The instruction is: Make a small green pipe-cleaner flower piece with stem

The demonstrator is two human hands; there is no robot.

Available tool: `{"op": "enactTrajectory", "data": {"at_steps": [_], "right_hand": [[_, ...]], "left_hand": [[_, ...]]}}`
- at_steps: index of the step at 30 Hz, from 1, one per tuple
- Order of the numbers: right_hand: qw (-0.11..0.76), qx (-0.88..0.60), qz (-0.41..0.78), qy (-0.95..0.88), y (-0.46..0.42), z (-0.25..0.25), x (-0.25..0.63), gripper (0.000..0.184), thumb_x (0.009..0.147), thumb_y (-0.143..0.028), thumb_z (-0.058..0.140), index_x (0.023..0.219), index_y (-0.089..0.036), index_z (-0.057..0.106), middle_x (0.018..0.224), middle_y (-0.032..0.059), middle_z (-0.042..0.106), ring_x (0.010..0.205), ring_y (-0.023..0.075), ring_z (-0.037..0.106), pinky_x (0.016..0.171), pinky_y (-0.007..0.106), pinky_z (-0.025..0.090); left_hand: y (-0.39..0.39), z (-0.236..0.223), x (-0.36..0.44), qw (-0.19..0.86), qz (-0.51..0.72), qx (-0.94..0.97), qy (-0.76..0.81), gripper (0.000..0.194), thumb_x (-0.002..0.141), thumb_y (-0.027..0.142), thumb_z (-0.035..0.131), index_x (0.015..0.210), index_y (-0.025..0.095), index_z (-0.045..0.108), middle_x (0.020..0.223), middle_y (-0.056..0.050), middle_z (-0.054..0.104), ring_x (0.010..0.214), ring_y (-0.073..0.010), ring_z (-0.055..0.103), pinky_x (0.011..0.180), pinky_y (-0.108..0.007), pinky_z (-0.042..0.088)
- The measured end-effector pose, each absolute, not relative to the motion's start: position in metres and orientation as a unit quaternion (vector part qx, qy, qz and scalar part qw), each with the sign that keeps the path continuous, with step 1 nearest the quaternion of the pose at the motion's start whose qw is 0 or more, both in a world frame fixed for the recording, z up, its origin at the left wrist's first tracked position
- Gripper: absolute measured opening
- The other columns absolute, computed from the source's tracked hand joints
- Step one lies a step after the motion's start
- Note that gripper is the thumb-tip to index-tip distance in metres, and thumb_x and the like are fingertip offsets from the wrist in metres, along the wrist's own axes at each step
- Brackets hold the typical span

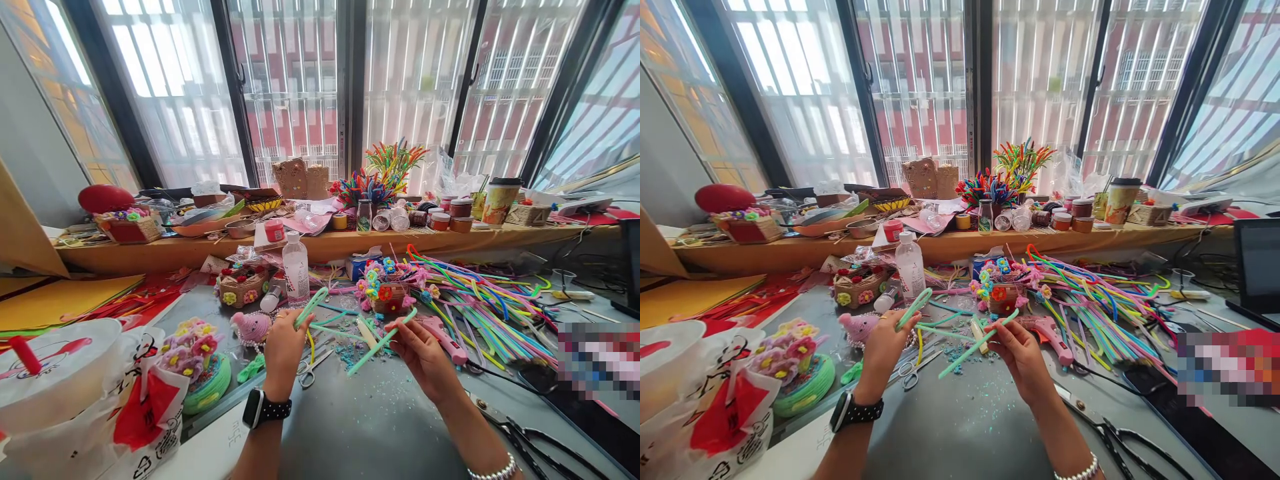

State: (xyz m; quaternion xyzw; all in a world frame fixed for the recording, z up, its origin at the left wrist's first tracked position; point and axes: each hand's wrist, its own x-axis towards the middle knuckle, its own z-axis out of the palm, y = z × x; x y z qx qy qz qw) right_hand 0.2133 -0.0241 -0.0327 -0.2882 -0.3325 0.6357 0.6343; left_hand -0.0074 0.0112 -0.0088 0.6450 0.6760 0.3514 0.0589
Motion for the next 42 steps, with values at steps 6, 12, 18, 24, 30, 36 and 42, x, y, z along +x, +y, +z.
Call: {"op": "enactTrajectory", "data": {"at_steps": [6, 12, 18, 24, 30, 36, 42], "right_hand": [[0.63, -0.311, 0.615, -0.359, -0.023, -0.037, 0.215, 0.015, 0.065, -0.031, 0.064, 0.076, -0.021, 0.063, 0.088, 0.0007, 0.061, 0.077, 0.0107, 0.056, 0.07, 0.021, 0.048], [0.651, -0.306, 0.609, -0.335, -0.021, -0.038, 0.216, 0.015, 0.062, -0.029, 0.066, 0.074, -0.021, 0.065, 0.086, 0.001, 0.063, 0.076, 0.01, 0.056, 0.07, 0.02, 0.047], [0.682, -0.324, 0.579, -0.307, -0.02, -0.037, 0.216, 0.015, 0.058, -0.028, 0.069, 0.071, -0.021, 0.065, 0.085, -0.0008, 0.063, 0.072, 0.0083, 0.056, 0.07, 0.019, 0.047], [0.689, -0.335, 0.561, -0.313, -0.02, -0.038, 0.217, 0.017, 0.059, -0.028, 0.068, 0.073, -0.02, 0.064, 0.087, 0.0009, 0.062, 0.075, 0.0109, 0.056, 0.073, 0.023, 0.046], [0.657, -0.267, 0.615, -0.345, -0.023, -0.037, 0.213, 0.022, 0.066, -0.038, 0.061, 0.077, -0.019, 0.058, 0.067, 0.0001, 0.058, 0.07, 0.012, 0.055, 0.075, 0.03, 0.043], [0.596, -0.312, 0.593, -0.442, -0.026, -0.037, 0.207, 0.029, 0.068, -0.038, 0.059, 0.086, -0.017, 0.048, 0.05, -0.005, 0.042, 0.053, 0.0082, 0.045, 0.069, 0.028, 0.042], [0.541, -0.371, 0.546, -0.521, -0.026, -0.038, 0.202, 0.031, 0.068, -0.043, 0.056, 0.078, -0.015, 0.051, 0.053, -0.0032, 0.043, 0.055, 0.0086, 0.043, 0.063, 0.023, 0.039]], "left_hand": [[0.0, -0.003, 0.013, 0.151, 0.437, 0.758, 0.46, 0.023, 0.075, 0.021, 0.042, 0.087, 0.017, 0.062, 0.081, -0.004, 0.06, 0.075, -0.0144, 0.052, 0.07, -0.022, 0.037], [-0.009, -0.001, 0.026, 0.244, 0.36, 0.817, 0.379, 0.019, 0.074, 0.026, 0.048, 0.083, 0.019, 0.064, 0.078, -0.002, 0.063, 0.07, -0.0136, 0.054, 0.062, -0.02, 0.037], [-0.01, 0.001, 0.023, 0.285, 0.338, 0.821, 0.362, 0.023, 0.077, 0.025, 0.043, 0.073, 0.016, 0.064, 0.068, -0.001, 0.062, 0.064, -0.0121, 0.053, 0.059, -0.018, 0.036], [-0.01, 0.003, 0.024, 0.287, 0.359, 0.804, 0.377, 0.022, 0.073, 0.033, 0.05, 0.071, 0.014, 0.063, 0.066, 0.0, 0.06, 0.062, -0.0112, 0.049, 0.057, -0.018, 0.034], [-0.002, -0.004, 0.025, 0.277, 0.375, 0.782, 0.414, 0.025, 0.07, 0.037, 0.053, 0.07, 0.015, 0.065, 0.062, -0.002, 0.058, 0.06, -0.0124, 0.049, 0.056, -0.02, 0.036], [-0.002, -0.005, 0.027, 0.344, 0.395, 0.747, 0.41, 0.024, 0.068, 0.036, 0.055, 0.076, 0.015, 0.063, 0.064, -0.001, 0.057, 0.056, -0.0102, 0.046, 0.052, -0.019, 0.035], [-0.005, -0.007, 0.031, 0.336, 0.4, 0.742, 0.42, 0.032, 0.067, 0.036, 0.057, 0.089, 0.014, 0.058, 0.063, 0.0, 0.053, 0.052, -0.0084, 0.041, 0.049, -0.018, 0.033]]}}
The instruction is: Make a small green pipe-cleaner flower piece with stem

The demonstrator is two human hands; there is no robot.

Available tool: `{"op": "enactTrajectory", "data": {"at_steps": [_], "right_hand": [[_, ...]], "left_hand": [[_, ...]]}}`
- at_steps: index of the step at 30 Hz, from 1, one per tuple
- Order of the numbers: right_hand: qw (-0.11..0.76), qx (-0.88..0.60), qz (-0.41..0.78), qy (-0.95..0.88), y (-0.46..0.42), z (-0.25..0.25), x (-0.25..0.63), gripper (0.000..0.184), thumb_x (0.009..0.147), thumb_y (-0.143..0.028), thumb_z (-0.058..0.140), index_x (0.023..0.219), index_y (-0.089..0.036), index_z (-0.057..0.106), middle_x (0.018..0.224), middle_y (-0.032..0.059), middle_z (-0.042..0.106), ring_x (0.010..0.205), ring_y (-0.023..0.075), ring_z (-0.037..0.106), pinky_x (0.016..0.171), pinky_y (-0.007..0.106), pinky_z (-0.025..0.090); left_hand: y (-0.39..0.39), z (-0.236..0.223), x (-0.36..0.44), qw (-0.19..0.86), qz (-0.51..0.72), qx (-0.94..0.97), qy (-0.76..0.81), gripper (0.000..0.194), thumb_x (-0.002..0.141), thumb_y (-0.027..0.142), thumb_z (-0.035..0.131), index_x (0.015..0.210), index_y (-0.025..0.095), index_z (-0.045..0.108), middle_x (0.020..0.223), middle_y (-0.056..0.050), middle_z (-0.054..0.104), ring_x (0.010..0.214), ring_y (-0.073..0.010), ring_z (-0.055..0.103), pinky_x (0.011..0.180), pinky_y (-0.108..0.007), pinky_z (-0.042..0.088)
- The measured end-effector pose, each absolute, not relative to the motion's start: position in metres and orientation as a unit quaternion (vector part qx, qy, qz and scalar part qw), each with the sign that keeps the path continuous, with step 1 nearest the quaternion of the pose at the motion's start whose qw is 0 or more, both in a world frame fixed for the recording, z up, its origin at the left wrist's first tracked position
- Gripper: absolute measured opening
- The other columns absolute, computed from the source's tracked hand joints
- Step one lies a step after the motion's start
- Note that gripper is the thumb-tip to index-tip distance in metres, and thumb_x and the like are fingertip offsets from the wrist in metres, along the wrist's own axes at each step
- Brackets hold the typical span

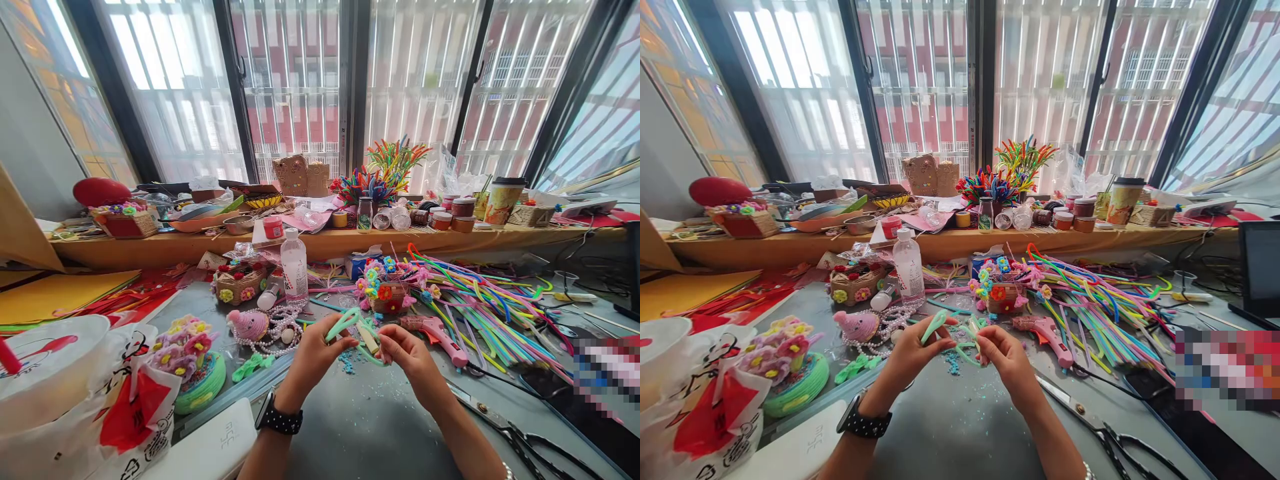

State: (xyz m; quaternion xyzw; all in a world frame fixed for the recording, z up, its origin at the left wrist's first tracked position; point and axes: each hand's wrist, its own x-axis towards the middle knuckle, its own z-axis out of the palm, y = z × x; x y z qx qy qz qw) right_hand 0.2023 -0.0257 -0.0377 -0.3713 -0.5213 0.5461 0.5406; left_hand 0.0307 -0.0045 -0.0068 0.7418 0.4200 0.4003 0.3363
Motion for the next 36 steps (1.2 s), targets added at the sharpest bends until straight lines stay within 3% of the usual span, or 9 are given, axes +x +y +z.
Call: {"op": "enactTrajectory", "data": {"at_steps": [10, 22, 28, 32, 36], "right_hand": [[0.48, -0.385, 0.526, -0.587, -0.028, -0.038, 0.2, 0.033, 0.07, -0.047, 0.052, 0.078, -0.014, 0.051, 0.057, -0.0021, 0.042, 0.054, 0.0077, 0.04, 0.056, 0.021, 0.036], [0.466, -0.396, 0.493, -0.619, -0.028, -0.04, 0.199, 0.025, 0.074, -0.039, 0.05, 0.081, -0.014, 0.052, 0.06, -0.0017, 0.044, 0.056, 0.0072, 0.042, 0.056, 0.019, 0.038], [0.483, -0.433, 0.33, -0.686, -0.026, -0.045, 0.198, 0.038, 0.068, -0.034, 0.059, 0.102, -0.019, 0.049, 0.094, 0.005, 0.052, 0.077, 0.0134, 0.051, 0.066, 0.023, 0.046], [0.474, -0.441, 0.174, -0.742, -0.024, -0.052, 0.199, 0.028, 0.077, -0.029, 0.047, 0.104, -0.018, 0.049, 0.087, 0.005, 0.053, 0.066, 0.011, 0.052, 0.062, 0.024, 0.046], [0.449, -0.433, 0.034, -0.781, -0.024, -0.056, 0.201, 0.031, 0.08, -0.027, 0.044, 0.108, -0.015, 0.049, 0.083, 0.0061, 0.055, 0.065, 0.0116, 0.053, 0.064, 0.025, 0.045]], "left_hand": [[-0.006, -0.007, 0.033, 0.287, 0.374, 0.781, 0.41, 0.027, 0.069, 0.038, 0.053, 0.081, 0.016, 0.062, 0.07, -0.002, 0.06, 0.065, -0.0132, 0.05, 0.059, -0.021, 0.037], [-0.005, -0.009, 0.032, 0.31, 0.379, 0.757, 0.433, 0.024, 0.068, 0.036, 0.054, 0.067, 0.014, 0.062, 0.059, 0.0, 0.057, 0.057, -0.0111, 0.047, 0.052, -0.019, 0.033], [-0.004, -0.009, 0.032, 0.314, 0.414, 0.697, 0.495, 0.023, 0.066, 0.035, 0.054, 0.066, 0.014, 0.062, 0.062, -0.001, 0.061, 0.058, -0.0125, 0.051, 0.054, -0.02, 0.036], [-0.003, -0.009, 0.032, 0.339, 0.414, 0.675, 0.508, 0.024, 0.065, 0.037, 0.054, 0.065, 0.014, 0.063, 0.062, -0.002, 0.062, 0.059, -0.0134, 0.053, 0.054, -0.02, 0.037], [-0.001, -0.01, 0.032, 0.363, 0.41, 0.661, 0.512, 0.024, 0.065, 0.036, 0.054, 0.065, 0.014, 0.063, 0.062, -0.002, 0.063, 0.06, -0.0138, 0.054, 0.054, -0.02, 0.038]]}}
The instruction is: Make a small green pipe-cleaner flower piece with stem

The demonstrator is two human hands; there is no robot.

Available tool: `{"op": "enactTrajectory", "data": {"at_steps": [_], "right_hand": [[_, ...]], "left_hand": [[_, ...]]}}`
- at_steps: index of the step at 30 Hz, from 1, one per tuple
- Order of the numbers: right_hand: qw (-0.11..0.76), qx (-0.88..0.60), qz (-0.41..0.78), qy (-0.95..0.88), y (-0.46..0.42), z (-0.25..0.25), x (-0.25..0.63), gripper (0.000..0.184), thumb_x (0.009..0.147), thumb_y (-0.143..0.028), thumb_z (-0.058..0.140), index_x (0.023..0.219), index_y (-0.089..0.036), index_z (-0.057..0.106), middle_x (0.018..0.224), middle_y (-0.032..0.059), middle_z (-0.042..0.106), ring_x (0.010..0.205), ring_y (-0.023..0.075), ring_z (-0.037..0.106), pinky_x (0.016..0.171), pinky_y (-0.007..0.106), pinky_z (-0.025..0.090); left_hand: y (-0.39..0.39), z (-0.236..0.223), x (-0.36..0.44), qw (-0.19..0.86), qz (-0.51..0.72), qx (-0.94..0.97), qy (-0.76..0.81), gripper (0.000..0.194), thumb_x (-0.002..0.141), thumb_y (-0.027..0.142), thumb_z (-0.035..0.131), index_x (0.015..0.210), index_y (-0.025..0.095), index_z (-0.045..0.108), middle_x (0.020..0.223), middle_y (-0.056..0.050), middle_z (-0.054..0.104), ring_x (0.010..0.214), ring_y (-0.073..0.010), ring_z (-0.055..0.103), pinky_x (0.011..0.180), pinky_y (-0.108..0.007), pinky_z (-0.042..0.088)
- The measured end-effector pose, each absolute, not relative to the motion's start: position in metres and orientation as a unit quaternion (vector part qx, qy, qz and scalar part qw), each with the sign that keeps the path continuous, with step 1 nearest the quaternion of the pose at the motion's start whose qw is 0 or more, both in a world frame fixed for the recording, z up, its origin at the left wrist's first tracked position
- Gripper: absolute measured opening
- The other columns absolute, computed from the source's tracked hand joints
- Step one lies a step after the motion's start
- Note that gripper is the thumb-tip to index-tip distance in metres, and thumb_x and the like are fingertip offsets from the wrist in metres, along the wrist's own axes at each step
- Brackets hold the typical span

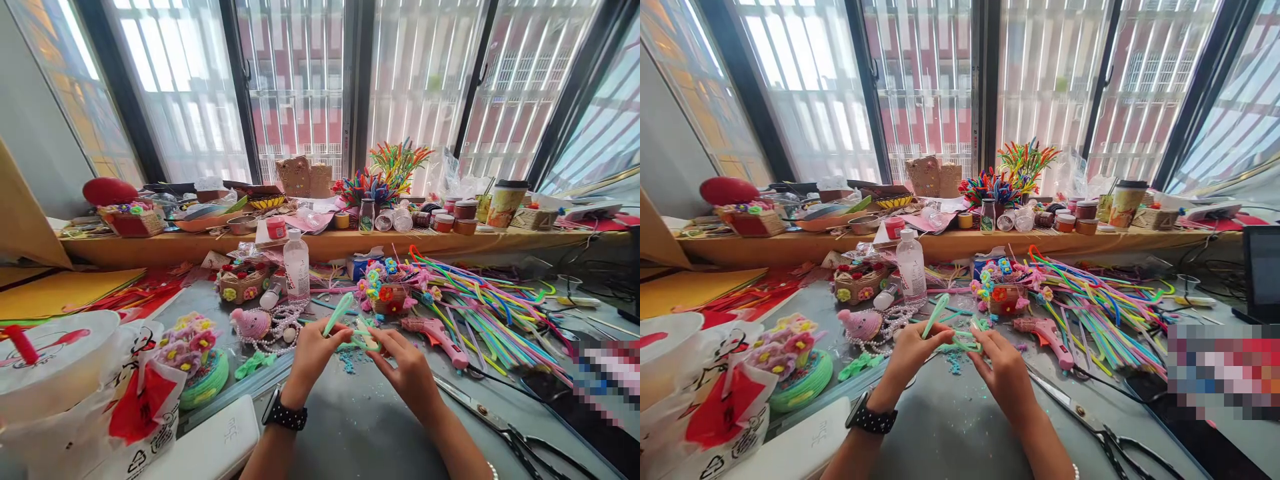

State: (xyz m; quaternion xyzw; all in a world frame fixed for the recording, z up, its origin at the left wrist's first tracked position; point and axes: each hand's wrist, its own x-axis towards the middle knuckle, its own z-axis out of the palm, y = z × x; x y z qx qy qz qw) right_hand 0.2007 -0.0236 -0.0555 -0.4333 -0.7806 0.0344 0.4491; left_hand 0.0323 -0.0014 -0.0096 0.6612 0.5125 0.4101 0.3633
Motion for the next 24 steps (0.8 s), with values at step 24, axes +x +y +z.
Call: {"op": "enactTrajectory", "data": {"at_steps": [24], "right_hand": [[0.446, -0.451, 0.235, -0.736, -0.026, -0.047, 0.197, 0.024, 0.074, -0.034, 0.051, 0.079, -0.013, 0.063, 0.062, 0.0031, 0.059, 0.051, 0.0097, 0.053, 0.052, 0.019, 0.042]], "left_hand": [[0.002, -0.011, 0.024, 0.224, 0.392, 0.744, 0.492, 0.028, 0.072, 0.042, 0.048, 0.069, 0.016, 0.058, 0.066, 0.0, 0.059, 0.061, -0.0123, 0.05, 0.056, -0.02, 0.033]]}}
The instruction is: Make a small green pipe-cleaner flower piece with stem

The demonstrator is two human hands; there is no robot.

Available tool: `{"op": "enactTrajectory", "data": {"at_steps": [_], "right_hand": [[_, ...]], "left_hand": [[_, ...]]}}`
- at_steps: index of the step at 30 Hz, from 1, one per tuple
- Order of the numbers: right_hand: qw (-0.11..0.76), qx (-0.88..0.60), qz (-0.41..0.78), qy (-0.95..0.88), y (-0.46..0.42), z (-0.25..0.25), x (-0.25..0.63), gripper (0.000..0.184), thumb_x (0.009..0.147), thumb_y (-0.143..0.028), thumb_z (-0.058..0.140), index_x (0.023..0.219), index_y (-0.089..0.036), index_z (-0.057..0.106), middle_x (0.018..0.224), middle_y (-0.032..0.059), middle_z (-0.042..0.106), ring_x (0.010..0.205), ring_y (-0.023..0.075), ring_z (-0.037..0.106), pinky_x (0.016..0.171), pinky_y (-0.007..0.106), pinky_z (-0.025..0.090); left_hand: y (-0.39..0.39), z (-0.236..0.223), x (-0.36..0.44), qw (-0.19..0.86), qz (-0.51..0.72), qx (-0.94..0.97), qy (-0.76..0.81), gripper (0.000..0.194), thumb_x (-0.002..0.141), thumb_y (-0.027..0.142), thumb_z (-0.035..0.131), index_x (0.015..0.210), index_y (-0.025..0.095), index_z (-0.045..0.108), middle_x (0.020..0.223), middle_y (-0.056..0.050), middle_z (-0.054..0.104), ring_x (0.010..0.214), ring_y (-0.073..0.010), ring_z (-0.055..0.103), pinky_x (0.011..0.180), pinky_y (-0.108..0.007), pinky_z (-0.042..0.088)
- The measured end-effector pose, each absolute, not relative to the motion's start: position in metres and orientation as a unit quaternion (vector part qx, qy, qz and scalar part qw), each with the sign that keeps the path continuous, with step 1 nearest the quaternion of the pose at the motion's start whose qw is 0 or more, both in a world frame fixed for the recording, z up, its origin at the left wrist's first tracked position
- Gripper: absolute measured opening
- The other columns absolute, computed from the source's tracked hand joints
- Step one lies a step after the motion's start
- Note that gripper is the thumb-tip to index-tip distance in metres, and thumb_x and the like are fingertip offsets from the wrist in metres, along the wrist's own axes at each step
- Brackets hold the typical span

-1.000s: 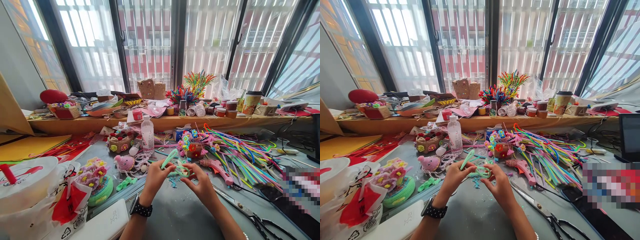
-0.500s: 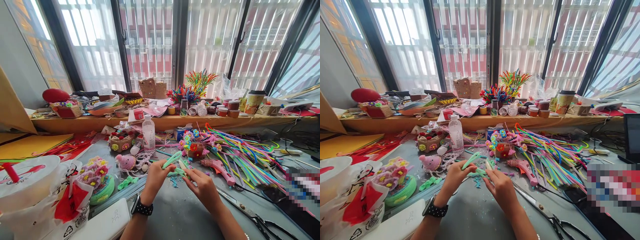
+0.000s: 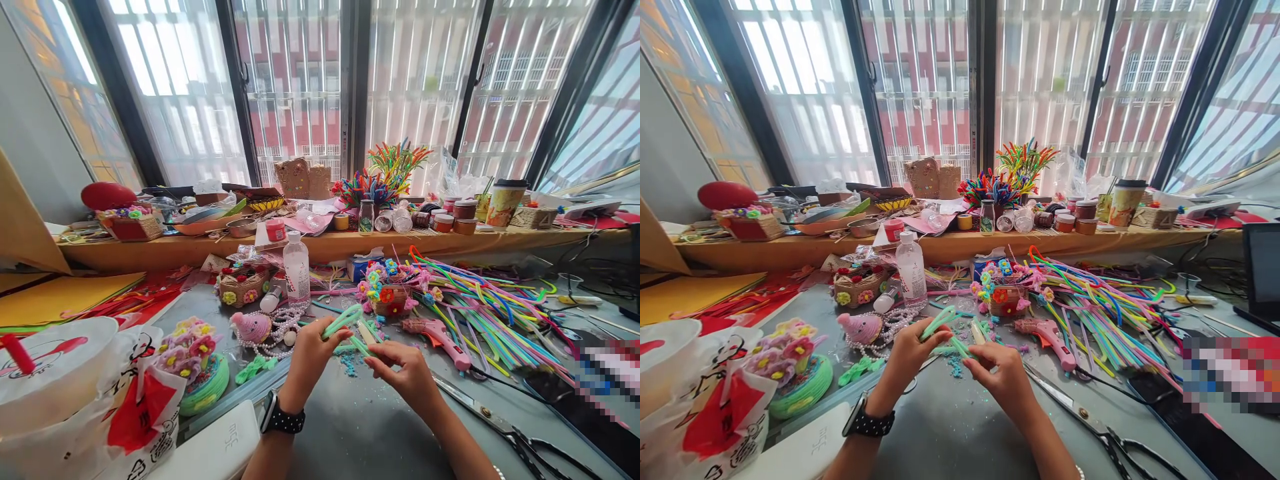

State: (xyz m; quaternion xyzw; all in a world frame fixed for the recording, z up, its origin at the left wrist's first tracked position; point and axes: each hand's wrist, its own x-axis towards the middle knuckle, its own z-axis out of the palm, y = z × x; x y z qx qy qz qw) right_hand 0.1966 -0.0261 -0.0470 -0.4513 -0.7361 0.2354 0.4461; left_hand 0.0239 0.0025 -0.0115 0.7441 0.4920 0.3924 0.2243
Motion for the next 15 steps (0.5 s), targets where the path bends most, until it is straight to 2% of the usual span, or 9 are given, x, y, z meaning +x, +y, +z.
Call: {"op": "enactTrajectory", "data": {"at_steps": [5, 11, 15], "right_hand": [[0.432, -0.443, 0.284, -0.732, -0.027, -0.0474, 0.1963, 0.027, 0.075, -0.036, 0.049, 0.078, -0.012, 0.062, 0.064, 0.0036, 0.059, 0.049, 0.009, 0.053, 0.052, 0.019, 0.043], [0.417, -0.439, 0.317, -0.73, -0.025, -0.0501, 0.1965, 0.031, 0.076, -0.038, 0.047, 0.076, -0.012, 0.062, 0.063, 0.004, 0.058, 0.05, 0.0092, 0.054, 0.051, 0.018, 0.043], [0.414, -0.438, 0.333, -0.725, -0.0254, -0.0485, 0.1954, 0.031, 0.076, -0.039, 0.047, 0.075, -0.011, 0.062, 0.063, 0.0042, 0.058, 0.049, 0.0088, 0.053, 0.05, 0.018, 0.043]], "left_hand": [[0.0016, -0.0108, 0.0239, 0.206, 0.389, 0.747, 0.498, 0.029, 0.073, 0.04, 0.046, 0.061, 0.016, 0.054, 0.059, 0.001, 0.057, 0.057, -0.0117, 0.049, 0.055, -0.02, 0.032], [0.0001, -0.0115, 0.0262, 0.182, 0.389, 0.751, 0.502, 0.017, 0.073, 0.021, 0.044, 0.06, 0.017, 0.054, 0.061, 0.001, 0.058, 0.062, -0.0123, 0.051, 0.059, -0.021, 0.032], [-0.0001, -0.0117, 0.0264, 0.181, 0.381, 0.755, 0.502, 0.018, 0.073, 0.018, 0.04, 0.061, 0.017, 0.054, 0.061, 0.001, 0.058, 0.061, -0.0126, 0.05, 0.059, -0.022, 0.032]]}}
